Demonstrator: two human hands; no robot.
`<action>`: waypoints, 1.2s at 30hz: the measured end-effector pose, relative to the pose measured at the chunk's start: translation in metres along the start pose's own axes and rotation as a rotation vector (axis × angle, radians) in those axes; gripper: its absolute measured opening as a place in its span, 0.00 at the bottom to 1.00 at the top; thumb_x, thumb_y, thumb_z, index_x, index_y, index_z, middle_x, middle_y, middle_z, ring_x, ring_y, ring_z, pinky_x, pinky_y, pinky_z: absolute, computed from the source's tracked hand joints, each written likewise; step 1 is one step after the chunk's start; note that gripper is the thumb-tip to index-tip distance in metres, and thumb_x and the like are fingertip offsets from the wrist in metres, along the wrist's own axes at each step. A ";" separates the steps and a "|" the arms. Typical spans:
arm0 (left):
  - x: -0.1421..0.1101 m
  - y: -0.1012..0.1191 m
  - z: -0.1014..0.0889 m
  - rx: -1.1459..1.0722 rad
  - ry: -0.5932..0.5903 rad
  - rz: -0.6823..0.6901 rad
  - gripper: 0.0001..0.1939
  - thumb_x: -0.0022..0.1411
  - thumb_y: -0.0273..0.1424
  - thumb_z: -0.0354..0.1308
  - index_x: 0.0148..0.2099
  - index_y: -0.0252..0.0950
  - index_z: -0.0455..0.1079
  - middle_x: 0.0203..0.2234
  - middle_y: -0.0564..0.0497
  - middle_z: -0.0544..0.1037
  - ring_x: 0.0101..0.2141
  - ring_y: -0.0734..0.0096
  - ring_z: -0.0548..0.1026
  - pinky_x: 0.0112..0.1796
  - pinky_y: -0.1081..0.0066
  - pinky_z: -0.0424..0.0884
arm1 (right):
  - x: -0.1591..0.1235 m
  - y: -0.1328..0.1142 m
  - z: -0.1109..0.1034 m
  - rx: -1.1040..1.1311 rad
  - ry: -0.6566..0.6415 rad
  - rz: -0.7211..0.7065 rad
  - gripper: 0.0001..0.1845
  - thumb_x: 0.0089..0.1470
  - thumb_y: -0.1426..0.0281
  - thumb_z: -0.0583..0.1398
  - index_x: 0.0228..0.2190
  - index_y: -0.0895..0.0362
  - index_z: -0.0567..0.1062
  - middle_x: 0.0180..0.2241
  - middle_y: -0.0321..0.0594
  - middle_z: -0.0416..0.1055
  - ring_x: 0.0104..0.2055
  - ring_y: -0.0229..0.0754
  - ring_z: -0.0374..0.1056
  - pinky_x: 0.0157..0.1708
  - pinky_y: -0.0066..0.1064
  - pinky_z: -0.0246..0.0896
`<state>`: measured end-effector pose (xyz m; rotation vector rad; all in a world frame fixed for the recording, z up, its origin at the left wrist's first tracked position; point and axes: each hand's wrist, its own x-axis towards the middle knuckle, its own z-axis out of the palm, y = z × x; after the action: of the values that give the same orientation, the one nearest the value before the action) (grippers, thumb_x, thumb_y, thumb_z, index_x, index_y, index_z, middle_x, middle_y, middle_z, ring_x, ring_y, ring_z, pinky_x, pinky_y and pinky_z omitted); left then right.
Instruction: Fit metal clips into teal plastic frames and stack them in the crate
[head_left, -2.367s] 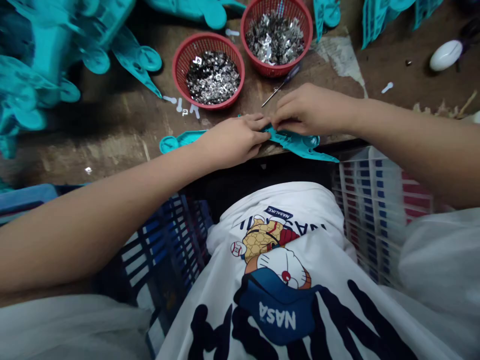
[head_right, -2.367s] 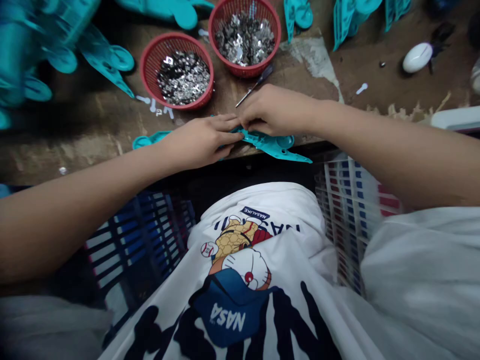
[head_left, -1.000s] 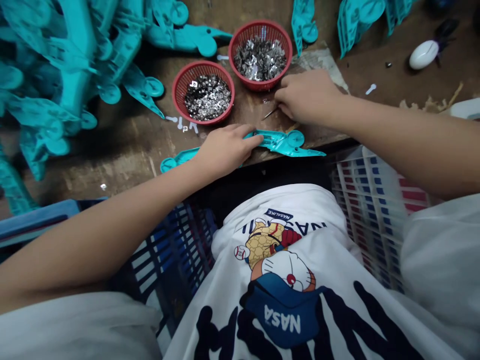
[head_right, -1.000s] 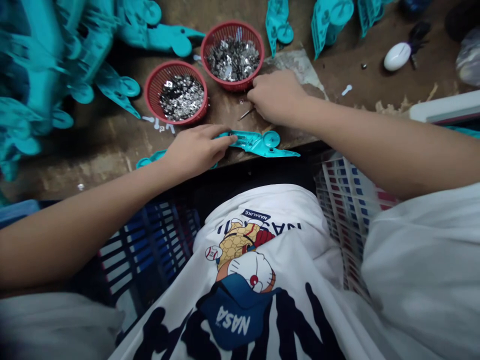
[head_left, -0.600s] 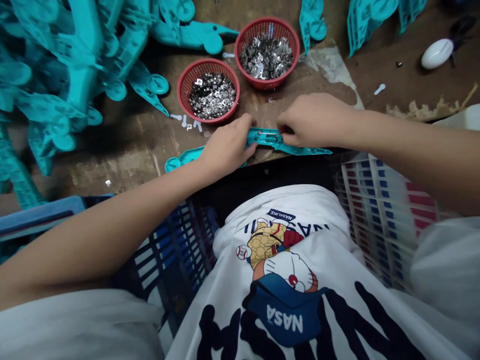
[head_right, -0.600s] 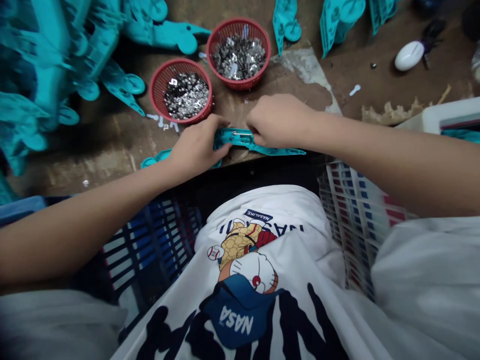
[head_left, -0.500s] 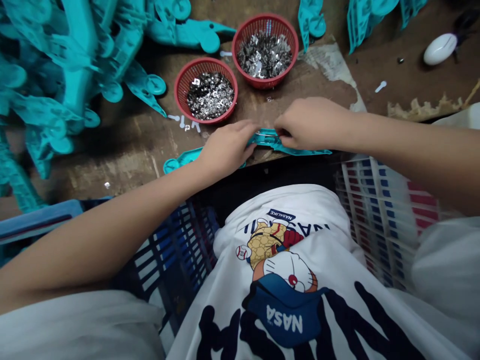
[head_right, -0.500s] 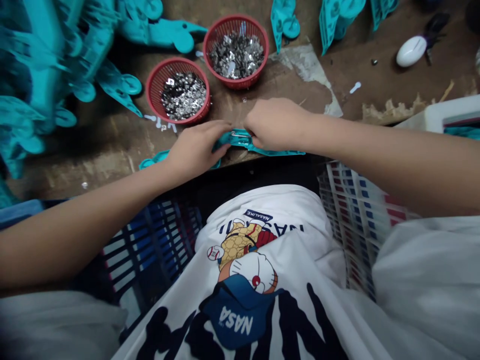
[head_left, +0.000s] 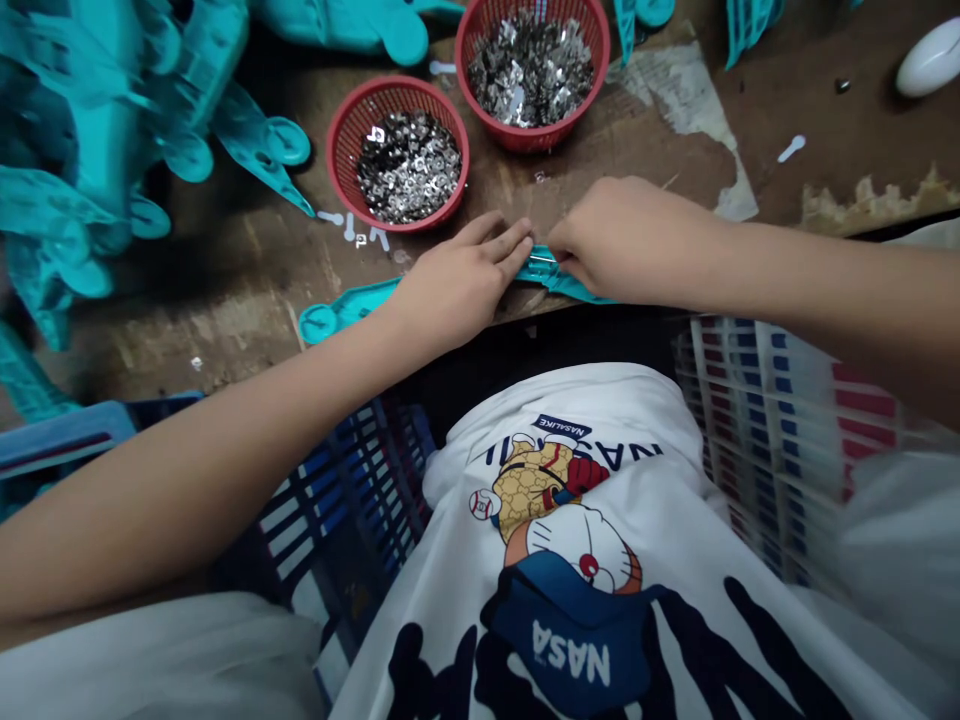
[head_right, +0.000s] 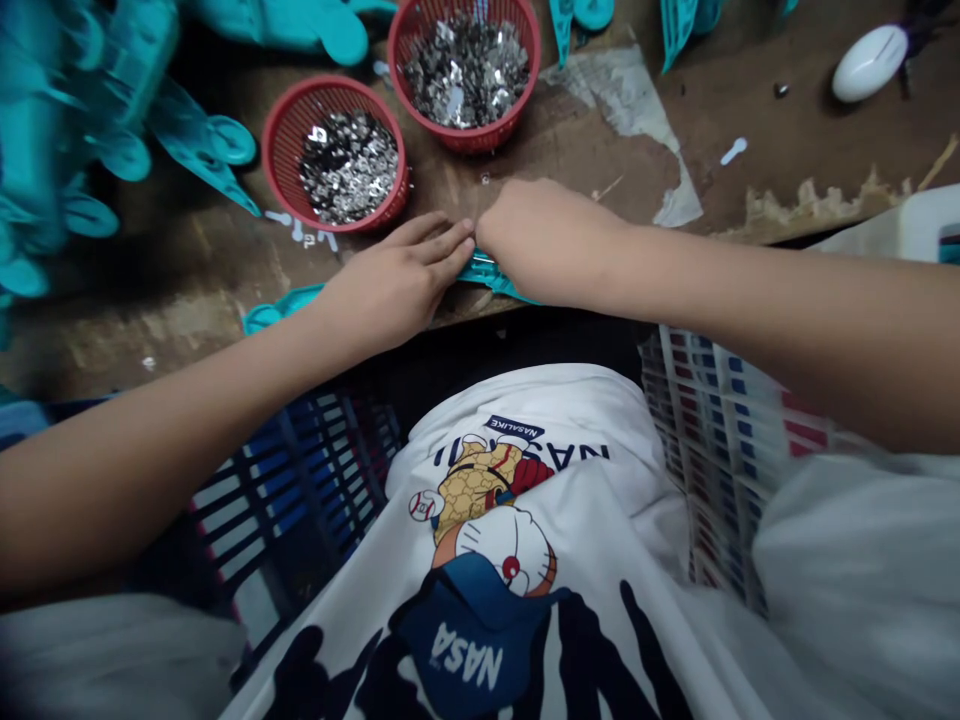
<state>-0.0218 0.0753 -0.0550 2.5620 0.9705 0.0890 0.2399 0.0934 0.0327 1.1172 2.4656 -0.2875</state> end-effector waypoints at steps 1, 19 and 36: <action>0.000 0.000 0.001 -0.004 0.003 0.003 0.44 0.83 0.26 0.57 0.96 0.38 0.64 0.90 0.37 0.73 0.88 0.30 0.71 0.87 0.29 0.71 | 0.000 -0.001 0.000 0.001 -0.002 0.002 0.23 0.82 0.73 0.59 0.62 0.59 0.93 0.51 0.64 0.93 0.48 0.65 0.88 0.43 0.46 0.67; -0.005 0.007 0.009 0.056 0.111 -0.028 0.34 0.88 0.23 0.53 0.87 0.37 0.78 0.81 0.30 0.83 0.79 0.42 0.85 0.77 0.42 0.84 | -0.022 0.028 -0.023 0.397 0.269 0.159 0.17 0.75 0.73 0.66 0.58 0.56 0.91 0.53 0.57 0.93 0.52 0.61 0.88 0.53 0.47 0.75; 0.000 0.015 0.000 0.159 0.036 -0.060 0.29 0.90 0.26 0.53 0.81 0.37 0.83 0.72 0.32 0.89 0.69 0.43 0.90 0.67 0.50 0.88 | -0.012 0.005 -0.004 0.334 0.184 -0.044 0.26 0.82 0.67 0.57 0.69 0.53 0.86 0.57 0.53 0.92 0.56 0.62 0.88 0.55 0.45 0.73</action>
<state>-0.0120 0.0652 -0.0491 2.6805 1.1078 0.0426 0.2494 0.0900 0.0418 1.2718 2.6739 -0.6560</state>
